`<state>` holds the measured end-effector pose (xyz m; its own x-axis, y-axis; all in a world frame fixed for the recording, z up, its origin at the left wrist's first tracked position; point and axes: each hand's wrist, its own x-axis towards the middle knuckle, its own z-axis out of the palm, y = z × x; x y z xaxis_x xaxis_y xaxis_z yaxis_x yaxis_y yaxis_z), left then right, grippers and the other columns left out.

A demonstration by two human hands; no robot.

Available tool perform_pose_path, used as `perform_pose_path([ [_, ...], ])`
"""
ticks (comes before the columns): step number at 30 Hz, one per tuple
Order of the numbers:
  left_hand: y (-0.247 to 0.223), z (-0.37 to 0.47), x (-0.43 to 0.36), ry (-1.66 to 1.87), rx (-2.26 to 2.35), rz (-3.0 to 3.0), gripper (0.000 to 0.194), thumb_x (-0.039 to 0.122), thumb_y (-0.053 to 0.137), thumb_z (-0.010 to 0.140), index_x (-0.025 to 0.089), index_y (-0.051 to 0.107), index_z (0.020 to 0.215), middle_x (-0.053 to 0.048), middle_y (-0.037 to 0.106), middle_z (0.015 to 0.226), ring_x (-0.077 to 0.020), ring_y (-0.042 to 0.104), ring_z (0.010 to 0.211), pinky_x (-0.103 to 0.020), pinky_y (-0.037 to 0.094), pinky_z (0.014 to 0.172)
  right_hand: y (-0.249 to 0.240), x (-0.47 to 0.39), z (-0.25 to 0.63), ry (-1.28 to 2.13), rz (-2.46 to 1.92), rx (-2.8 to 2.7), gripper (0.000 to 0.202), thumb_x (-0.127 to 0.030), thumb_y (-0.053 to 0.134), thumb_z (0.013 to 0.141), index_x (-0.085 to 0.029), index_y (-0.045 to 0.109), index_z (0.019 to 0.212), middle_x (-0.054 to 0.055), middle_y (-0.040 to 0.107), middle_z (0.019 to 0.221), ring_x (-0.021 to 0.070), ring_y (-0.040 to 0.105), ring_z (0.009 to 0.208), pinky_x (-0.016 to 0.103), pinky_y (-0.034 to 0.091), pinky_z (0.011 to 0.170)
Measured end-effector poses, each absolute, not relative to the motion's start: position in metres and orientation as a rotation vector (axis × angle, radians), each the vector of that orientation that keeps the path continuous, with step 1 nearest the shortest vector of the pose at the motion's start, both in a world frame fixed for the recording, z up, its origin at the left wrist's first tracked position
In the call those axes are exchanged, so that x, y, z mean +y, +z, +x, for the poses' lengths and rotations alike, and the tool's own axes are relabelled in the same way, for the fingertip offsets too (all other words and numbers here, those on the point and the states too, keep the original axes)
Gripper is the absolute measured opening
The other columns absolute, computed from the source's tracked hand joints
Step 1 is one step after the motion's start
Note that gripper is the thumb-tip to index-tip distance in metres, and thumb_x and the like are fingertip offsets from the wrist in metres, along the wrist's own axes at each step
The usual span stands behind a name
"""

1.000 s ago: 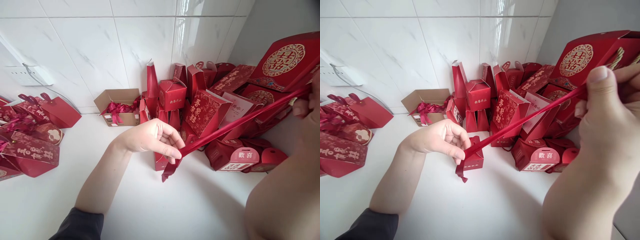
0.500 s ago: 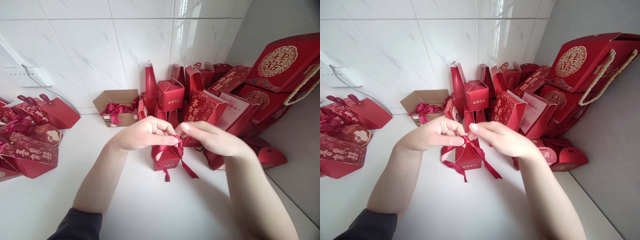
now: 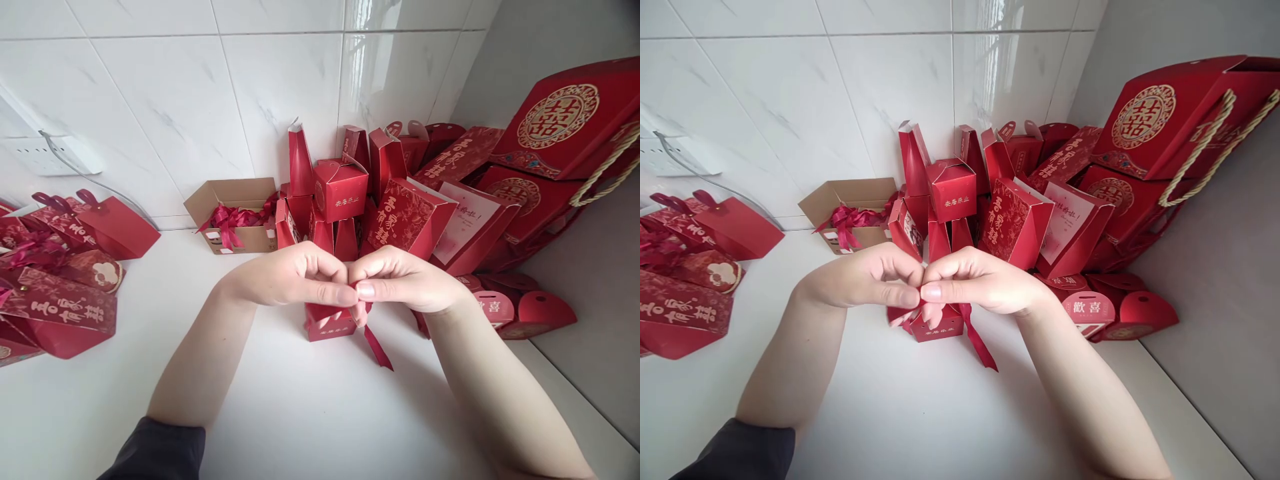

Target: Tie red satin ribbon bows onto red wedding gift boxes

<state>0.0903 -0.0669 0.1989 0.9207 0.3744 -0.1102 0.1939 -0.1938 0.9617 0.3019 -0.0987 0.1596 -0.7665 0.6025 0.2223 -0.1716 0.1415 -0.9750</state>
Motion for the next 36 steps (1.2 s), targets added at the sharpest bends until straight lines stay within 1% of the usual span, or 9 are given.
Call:
perform_pose_path([
  [4,0.199,0.089,-0.071,0.055,0.416,1.811,0.027,0.037,0.073,0.080,0.017,0.064,0.064,-0.007,0.073,0.078,-0.0176,0.068,0.070,-0.028,0.054,0.063,0.158,-0.098,0.298,1.672,-0.225,-2.002,0.022,-0.028,0.060,0.092,-0.013,0.074,0.084,0.007,0.073,0.080,0.0154,0.067,0.077,0.027,0.054,0.075],
  [9,0.200,0.087,-0.068,-0.261,0.277,1.952,0.021,0.038,0.073,0.078,0.023,0.068,0.064,-0.005,0.068,0.063,-0.0160,0.062,0.058,-0.026,0.051,0.057,0.158,-0.094,0.299,1.664,0.090,-2.333,0.017,-0.021,0.060,0.091,-0.013,0.074,0.086,0.010,0.074,0.080,0.0154,0.069,0.074,0.023,0.053,0.071],
  [15,0.202,0.084,-0.064,-0.321,0.215,1.995,0.014,0.032,0.073,0.078,0.025,0.072,0.065,-0.005,0.071,0.063,-0.0166,0.062,0.054,-0.027,0.050,0.052,0.167,-0.096,0.321,1.459,0.312,-2.481,0.002,-0.019,0.070,0.080,-0.019,0.070,0.078,0.006,0.073,0.075,0.0158,0.069,0.071,0.022,0.051,0.071],
  [18,0.203,0.081,-0.065,-0.333,0.249,1.987,0.018,0.034,0.072,0.079,0.025,0.070,0.064,-0.005,0.070,0.062,-0.0161,0.061,0.052,-0.027,0.050,0.051,0.174,-0.103,0.336,1.399,0.333,-2.453,0.014,-0.024,0.071,0.079,-0.021,0.064,0.068,0.003,0.069,0.063,0.0152,0.068,0.062,0.023,0.049,0.066],
  [22,0.205,0.075,-0.065,-0.266,0.294,2.031,0.021,0.033,0.075,0.075,0.024,0.066,0.059,-0.003,0.066,0.055,-0.0151,0.058,0.050,-0.026,0.045,0.048,0.183,-0.116,0.361,1.385,0.117,-2.442,0.027,-0.030,0.066,0.083,-0.024,0.058,0.058,0.002,0.064,0.052,0.0157,0.064,0.053,0.028,0.047,0.063],
  [25,0.208,0.067,-0.058,-0.273,0.322,2.076,0.016,0.031,0.080,0.070,0.025,0.069,0.060,-0.002,0.063,0.051,-0.0148,0.057,0.047,-0.026,0.044,0.047,0.191,-0.125,0.384,1.340,-0.079,-2.475,0.032,-0.046,0.060,0.087,-0.027,0.067,0.062,0.004,0.063,0.051,0.0162,0.063,0.054,0.030,0.048,0.064],
  [29,0.215,0.051,-0.048,-0.249,0.379,2.084,0.007,0.030,0.081,0.068,0.027,0.076,0.065,-0.005,0.066,0.053,-0.0177,0.061,0.049,-0.027,0.047,0.048,0.200,-0.133,0.407,1.200,-0.678,-2.504,0.029,-0.039,0.056,0.092,-0.025,0.072,0.073,0.007,0.064,0.061,0.0162,0.060,0.064,0.031,0.048,0.064],
  [32,0.218,0.038,-0.044,-0.173,0.470,2.106,0.005,0.030,0.084,0.065,0.028,0.079,0.067,-0.006,0.066,0.053,-0.0182,0.061,0.045,-0.028,0.046,0.044,0.201,-0.137,0.417,1.097,-1.045,-2.438,0.027,-0.035,0.056,0.093,-0.023,0.066,0.071,0.005,0.063,0.065,0.0143,0.056,0.059,0.028,0.046,0.054],
  [36,0.221,0.020,-0.040,-0.068,0.571,2.144,0.006,0.030,0.084,0.065,0.030,0.081,0.070,-0.004,0.061,0.043,-0.0179,0.058,0.041,-0.028,0.046,0.043,0.189,-0.149,0.419,0.818,-1.364,-2.211,0.030,-0.049,0.065,0.083,-0.025,0.065,0.065,0.006,0.060,0.059,0.0143,0.053,0.050,0.027,0.042,0.043],
])
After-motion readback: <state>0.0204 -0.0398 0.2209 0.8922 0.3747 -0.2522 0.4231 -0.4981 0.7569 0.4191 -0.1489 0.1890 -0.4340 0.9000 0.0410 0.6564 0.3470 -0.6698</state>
